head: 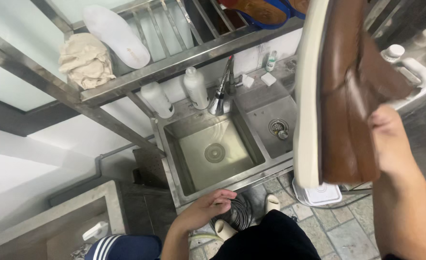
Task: The person scrubs a brown leather shoe with a blue brush under running water in a stainless steel sink, then rinses the sink. The person then moves to a metal mesh table and uses a steam cleaner on a white and black patterned cloth.
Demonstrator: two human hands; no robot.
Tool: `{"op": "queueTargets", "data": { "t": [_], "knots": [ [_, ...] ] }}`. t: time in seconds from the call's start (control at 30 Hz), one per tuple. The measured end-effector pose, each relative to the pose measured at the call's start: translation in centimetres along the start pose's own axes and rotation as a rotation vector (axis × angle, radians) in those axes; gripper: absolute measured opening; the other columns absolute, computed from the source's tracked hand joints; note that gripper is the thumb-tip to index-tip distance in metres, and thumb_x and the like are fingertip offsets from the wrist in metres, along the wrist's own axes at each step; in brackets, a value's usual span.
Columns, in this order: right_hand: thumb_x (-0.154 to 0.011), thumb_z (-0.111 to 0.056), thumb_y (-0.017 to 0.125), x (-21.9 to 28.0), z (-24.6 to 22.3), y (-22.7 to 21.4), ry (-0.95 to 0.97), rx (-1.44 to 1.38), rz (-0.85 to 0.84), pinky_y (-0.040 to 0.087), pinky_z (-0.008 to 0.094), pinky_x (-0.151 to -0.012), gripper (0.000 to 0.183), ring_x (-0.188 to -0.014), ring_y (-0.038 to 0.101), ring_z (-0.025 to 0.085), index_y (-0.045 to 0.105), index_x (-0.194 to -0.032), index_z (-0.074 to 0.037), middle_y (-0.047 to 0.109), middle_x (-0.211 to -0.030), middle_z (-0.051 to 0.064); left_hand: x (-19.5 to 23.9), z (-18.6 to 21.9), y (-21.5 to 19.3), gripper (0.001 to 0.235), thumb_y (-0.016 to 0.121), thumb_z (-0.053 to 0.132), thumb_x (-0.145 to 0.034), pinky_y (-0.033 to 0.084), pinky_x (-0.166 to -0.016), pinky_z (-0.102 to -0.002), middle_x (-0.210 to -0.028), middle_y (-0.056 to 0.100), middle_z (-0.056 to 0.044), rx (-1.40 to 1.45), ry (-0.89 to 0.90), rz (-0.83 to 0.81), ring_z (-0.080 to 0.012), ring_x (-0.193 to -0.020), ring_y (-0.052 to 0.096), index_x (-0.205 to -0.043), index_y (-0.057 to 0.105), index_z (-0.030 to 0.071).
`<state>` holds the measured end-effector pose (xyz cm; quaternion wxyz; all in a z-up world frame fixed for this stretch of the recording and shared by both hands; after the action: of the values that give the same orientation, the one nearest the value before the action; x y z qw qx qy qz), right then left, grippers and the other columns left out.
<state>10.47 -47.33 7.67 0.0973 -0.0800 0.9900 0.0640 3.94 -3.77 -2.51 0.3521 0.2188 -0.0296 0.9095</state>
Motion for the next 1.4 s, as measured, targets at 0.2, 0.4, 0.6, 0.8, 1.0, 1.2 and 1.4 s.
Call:
{"op": "queueTargets", "data": {
  "t": [0.2, 0.4, 0.6, 0.8, 1.0, 1.2, 1.4],
  "knots": [
    [-0.088, -0.002, 0.071, 4.1, 3.9, 1.4, 0.211, 0.175, -0.143, 0.053, 0.027, -0.076, 0.017, -0.083, 0.067, 0.011, 0.075, -0.104, -0.001, 0.075, -0.092, 0.003, -6.4, -2.6, 1.0, 0.036, 0.061, 0.028, -0.100, 0.048, -0.106, -0.029, -0.123, 0.072, -0.005, 0.068, 0.035, 0.177, -0.0147, -0.120, 0.065, -0.129, 0.065, 0.007],
    [-0.086, 0.003, 0.068, 1.9, 13.1, -1.6, 0.430, 0.168, -0.191, 0.046, 0.027, -0.067, 0.003, -0.073, 0.055, 0.008, 0.067, -0.086, 0.000, 0.062, -0.078, -0.002, -11.3, -1.8, -0.1, 0.032, 0.066, 0.020, -0.095, 0.055, -0.090, -0.032, -0.114, 0.076, -0.008, -0.094, 0.179, 0.723, -0.0174, -0.105, 0.070, -0.123, 0.068, 0.003],
    [-0.087, -0.001, 0.070, -1.6, 21.9, -6.1, 0.417, 0.219, -0.074, 0.043, 0.028, -0.065, 0.011, -0.071, 0.051, 0.008, 0.060, -0.081, -0.002, 0.056, -0.075, -0.002, -14.1, 7.2, -3.7, 0.072, 0.075, 0.009, -0.087, 0.045, -0.106, -0.046, -0.150, 0.049, -0.026, -0.718, 0.530, 1.272, -0.0386, -0.136, 0.049, -0.149, 0.043, -0.007],
    [-0.083, -0.001, 0.070, -4.5, 26.0, -7.8, 0.408, 0.352, -0.016, 0.046, 0.028, -0.068, 0.006, -0.072, 0.056, 0.011, 0.065, -0.085, 0.000, 0.061, -0.075, 0.001, -18.9, 13.6, -6.7, 0.073, 0.078, 0.012, -0.089, 0.049, -0.104, -0.045, -0.135, 0.059, -0.026, -0.725, 0.551, 1.179, -0.0380, -0.121, 0.059, -0.150, 0.043, -0.008],
    [-0.086, -0.001, 0.063, -8.2, 29.4, -7.1, 0.471, 0.142, 0.165, 0.051, 0.030, -0.076, 0.014, -0.079, 0.064, 0.013, 0.071, -0.098, 0.002, 0.071, -0.086, 0.005, -22.2, 14.9, -3.9, 0.043, 0.079, 0.018, -0.088, 0.055, -0.084, -0.044, -0.103, 0.073, -0.021, -0.846, 0.556, 1.071, -0.0352, -0.094, 0.071, -0.123, 0.068, -0.004],
    [-0.087, -0.006, 0.066, -10.9, 27.4, -5.4, 0.419, 0.534, 0.372, 0.054, 0.039, -0.079, 0.024, -0.087, 0.073, 0.032, 0.067, -0.110, 0.002, 0.072, -0.092, 0.022, -30.4, 13.1, -6.6, 0.033, 0.065, 0.012, -0.098, 0.060, -0.094, -0.037, -0.114, 0.078, -0.017, -0.349, 0.679, 0.625, -0.0297, -0.102, 0.078, -0.127, 0.071, -0.001],
    [-0.089, -0.011, 0.068, -13.6, 25.7, -5.0, 0.448, 0.733, 0.464, 0.053, 0.049, -0.084, 0.028, -0.100, 0.067, 0.046, 0.065, -0.114, 0.000, 0.069, -0.101, 0.030, -40.7, 12.5, -14.4, 0.060, 0.067, 0.009, -0.082, 0.050, -0.102, -0.054, -0.131, 0.061, -0.035, -1.108, 0.753, 0.874, -0.0519, -0.118, 0.061, -0.137, 0.052, -0.010]
  ]
}}
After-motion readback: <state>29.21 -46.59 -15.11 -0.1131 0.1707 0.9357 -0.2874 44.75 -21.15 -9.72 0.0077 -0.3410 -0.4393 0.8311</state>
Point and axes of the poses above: each hand's wrist, its own x-axis away from the middle knuckle, its own y-axis out of the palm, z = x × y, the point moved 6 cm from there along -x, towards the middle knuckle
